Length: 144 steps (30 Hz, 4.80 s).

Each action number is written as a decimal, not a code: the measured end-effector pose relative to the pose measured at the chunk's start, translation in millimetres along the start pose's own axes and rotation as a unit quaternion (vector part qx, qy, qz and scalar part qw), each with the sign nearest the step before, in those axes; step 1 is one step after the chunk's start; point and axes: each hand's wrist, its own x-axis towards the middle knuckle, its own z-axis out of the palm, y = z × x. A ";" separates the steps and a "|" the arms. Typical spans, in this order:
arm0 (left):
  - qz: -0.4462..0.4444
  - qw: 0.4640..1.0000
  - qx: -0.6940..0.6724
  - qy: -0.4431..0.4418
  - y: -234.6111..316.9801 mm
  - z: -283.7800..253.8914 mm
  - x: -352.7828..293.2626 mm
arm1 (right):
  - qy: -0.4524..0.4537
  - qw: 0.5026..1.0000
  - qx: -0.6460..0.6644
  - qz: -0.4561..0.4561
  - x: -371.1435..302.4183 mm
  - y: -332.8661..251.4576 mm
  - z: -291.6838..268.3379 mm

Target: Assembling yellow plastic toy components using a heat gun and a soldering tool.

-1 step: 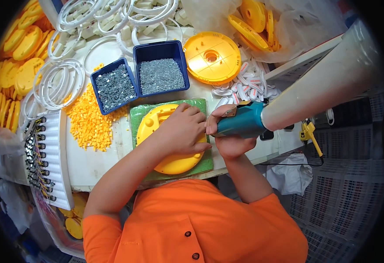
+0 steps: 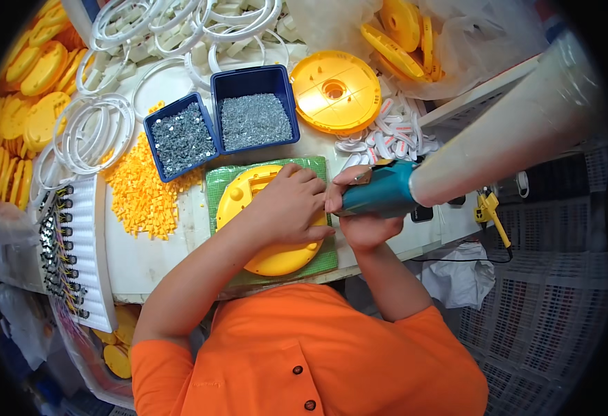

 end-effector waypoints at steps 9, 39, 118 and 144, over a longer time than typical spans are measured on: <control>-0.006 1.000 0.031 -0.003 5.5 3.2 -1.7 | 0.023 0.999 -0.042 0.001 -4.3 10.2 -4.6; -0.121 0.960 0.222 0.118 81.1 48.0 -88.3 | -0.035 0.989 -0.122 0.075 -75.7 -12.3 38.7; -0.106 0.938 -0.068 0.322 14.8 -64.4 -112.1 | -0.162 0.776 -0.582 -0.180 11.7 4.4 48.3; -0.077 0.935 -0.080 0.337 55.2 -41.4 -146.9 | -0.258 0.823 -0.498 -0.090 -12.8 -27.3 53.3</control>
